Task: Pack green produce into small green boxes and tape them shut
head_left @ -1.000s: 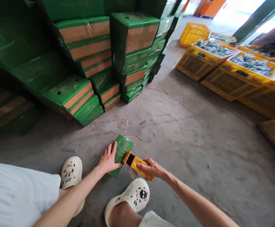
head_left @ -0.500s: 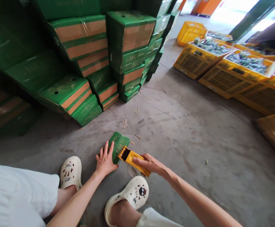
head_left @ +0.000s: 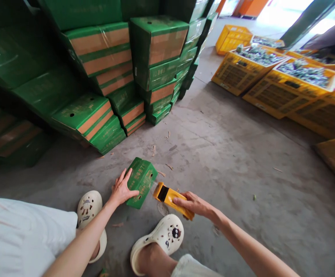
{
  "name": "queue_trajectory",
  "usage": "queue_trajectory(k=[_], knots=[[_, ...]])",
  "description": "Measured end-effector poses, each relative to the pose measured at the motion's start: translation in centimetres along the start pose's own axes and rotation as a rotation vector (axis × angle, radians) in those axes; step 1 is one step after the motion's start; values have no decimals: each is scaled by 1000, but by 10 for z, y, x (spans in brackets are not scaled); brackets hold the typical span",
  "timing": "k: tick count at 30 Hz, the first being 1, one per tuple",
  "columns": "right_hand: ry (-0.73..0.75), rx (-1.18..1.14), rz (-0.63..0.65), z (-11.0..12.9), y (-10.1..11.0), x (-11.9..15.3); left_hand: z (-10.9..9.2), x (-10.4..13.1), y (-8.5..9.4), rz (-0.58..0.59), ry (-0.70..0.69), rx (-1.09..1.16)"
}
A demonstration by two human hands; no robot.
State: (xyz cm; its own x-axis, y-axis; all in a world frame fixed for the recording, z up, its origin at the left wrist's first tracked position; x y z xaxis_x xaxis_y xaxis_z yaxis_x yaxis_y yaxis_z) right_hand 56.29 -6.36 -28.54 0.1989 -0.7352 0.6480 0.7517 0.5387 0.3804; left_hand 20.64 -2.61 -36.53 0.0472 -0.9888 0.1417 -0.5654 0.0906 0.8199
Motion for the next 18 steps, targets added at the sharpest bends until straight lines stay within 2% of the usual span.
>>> queue_trajectory(k=[7, 12, 15, 18], knots=[[-3, 62, -60, 6, -32, -30, 29, -15, -4, -63, -46, 152], [-31, 56, -45, 28, -48, -56, 54, -27, 2, -77, -46, 263], [-3, 60, -45, 48, -54, -72, 68, -32, 12, -184, -27, 281], [21, 74, -69, 68, -62, -89, 64, -32, 22, -307, -79, 188]])
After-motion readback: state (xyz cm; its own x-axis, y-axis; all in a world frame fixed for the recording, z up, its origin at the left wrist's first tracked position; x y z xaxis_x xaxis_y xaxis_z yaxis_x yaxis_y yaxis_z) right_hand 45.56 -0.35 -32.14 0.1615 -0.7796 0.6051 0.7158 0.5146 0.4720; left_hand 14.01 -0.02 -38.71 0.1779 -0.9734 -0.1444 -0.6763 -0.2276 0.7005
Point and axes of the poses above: each hand's wrist, its own x-axis away from the middle knuckle, its own y-axis out of the back of the hand, z = x × y, the point moved 2 cm from there along -x, towards the middle knuckle, and after that the axes turned 13 degrees about -z, right-handed, at the moved point
